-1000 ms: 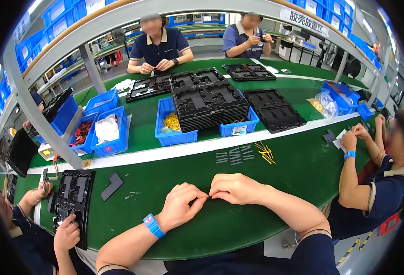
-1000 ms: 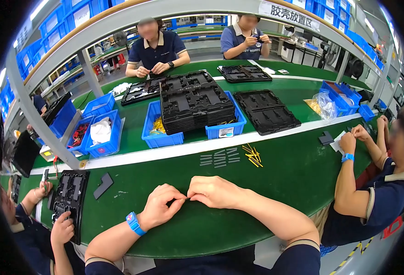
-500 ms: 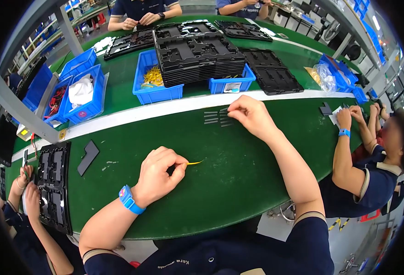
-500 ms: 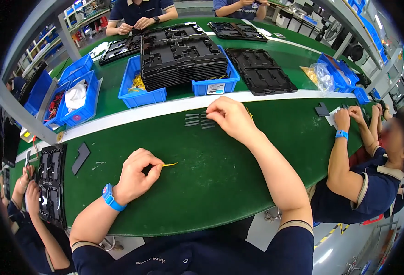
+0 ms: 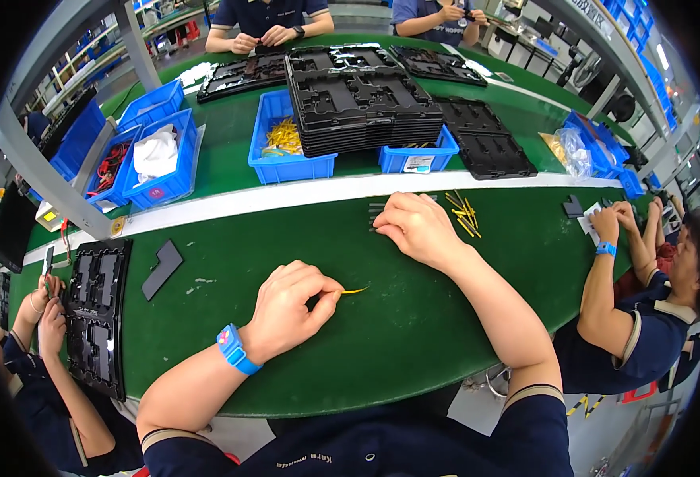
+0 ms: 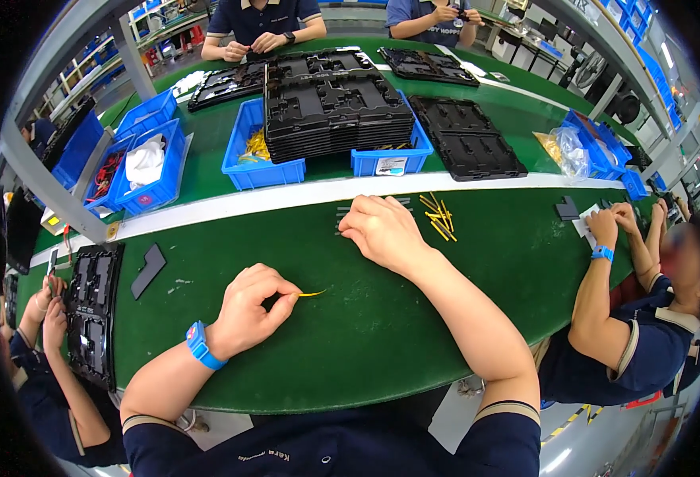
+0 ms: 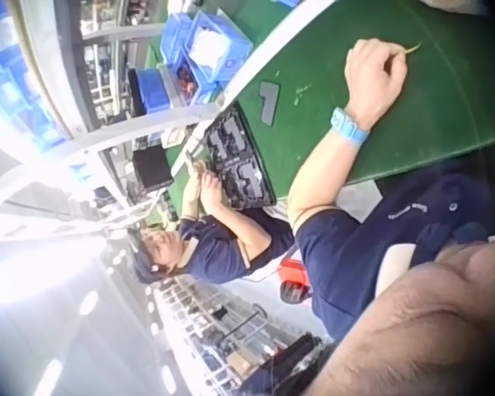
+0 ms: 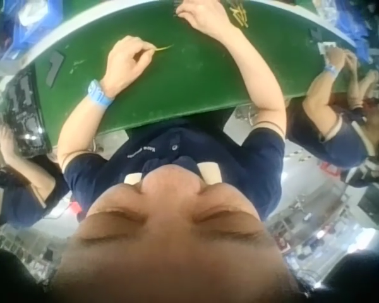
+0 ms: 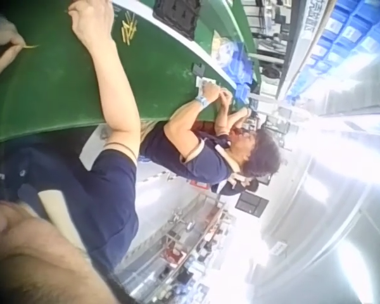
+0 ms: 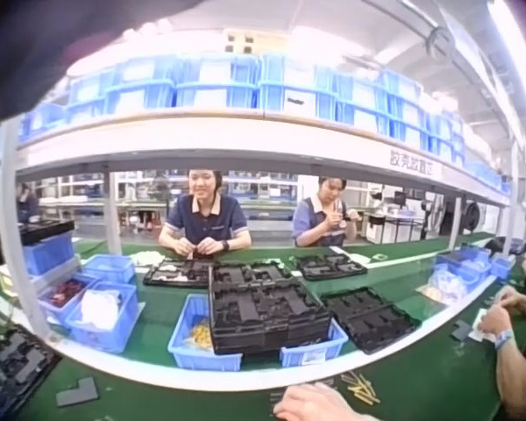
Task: The person assembles small plastic components and metal terminals by hand, taking them from bins and placing them into an assembly tray.
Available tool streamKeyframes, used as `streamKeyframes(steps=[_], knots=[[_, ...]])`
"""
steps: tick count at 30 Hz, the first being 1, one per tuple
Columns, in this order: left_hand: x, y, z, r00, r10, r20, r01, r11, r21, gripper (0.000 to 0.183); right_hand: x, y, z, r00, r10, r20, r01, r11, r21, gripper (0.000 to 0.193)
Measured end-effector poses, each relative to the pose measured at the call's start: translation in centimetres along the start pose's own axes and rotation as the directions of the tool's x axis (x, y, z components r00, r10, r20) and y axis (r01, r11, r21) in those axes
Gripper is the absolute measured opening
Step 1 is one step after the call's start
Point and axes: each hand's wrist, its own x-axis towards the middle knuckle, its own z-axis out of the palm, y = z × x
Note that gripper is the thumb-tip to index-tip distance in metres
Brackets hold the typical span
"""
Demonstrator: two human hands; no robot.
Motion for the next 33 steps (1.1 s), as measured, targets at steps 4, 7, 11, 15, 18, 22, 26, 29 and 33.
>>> streamKeyframes(steps=[4,7,11,15,18,22,26,29,33], knots=[[0.1,-0.2,-0.3,0.999,-0.037,-0.032,0.038,0.999,0.015,0.006,0.5,1.1,-2.7,0.999,0.038,-0.025,-0.04,0.995,-0.086,0.007],[0.5,-0.7,-0.6,0.99,-0.048,-0.135,0.058,0.996,0.07,0.007,-1.0,4.3,-5.6,0.945,0.325,-0.022,-0.324,0.945,0.032,0.007],[0.4,-1.2,-0.5,0.984,-0.117,-0.137,0.13,0.987,0.091,0.005,-2.5,7.5,-8.4,0.793,0.57,0.216,-0.609,0.755,0.243,0.009],[1.3,-1.8,-0.7,0.98,-0.088,-0.181,0.114,0.983,0.141,0.006,-2.8,7.0,-8.5,0.773,0.547,0.322,-0.597,0.799,0.076,0.016],[3.0,-2.9,-0.6,0.959,-0.073,-0.273,0.131,0.971,0.202,0.006,-2.0,5.9,-8.4,0.747,0.618,0.245,-0.599,0.785,-0.158,0.019],[4.2,-4.0,0.6,0.962,-0.051,-0.269,0.121,0.961,0.249,0.005,-2.3,6.6,-7.7,0.754,0.642,0.138,-0.63,0.767,-0.125,0.021],[4.1,-3.7,0.5,0.967,-0.035,-0.251,0.109,0.951,0.29,0.005,-1.8,7.1,-6.4,0.702,0.693,0.167,-0.666,0.721,-0.193,0.02],[2.8,-5.1,-0.7,0.98,0.005,-0.2,0.044,0.97,0.24,0.005,-1.4,7.9,-4.8,0.759,0.641,0.117,-0.589,0.752,-0.295,0.022],[2.7,-4.3,-0.4,0.972,0.077,-0.224,-0.025,0.973,0.229,0.006,-2.5,7.8,-5.9,0.803,0.584,0.118,-0.553,0.804,-0.22,0.024]])
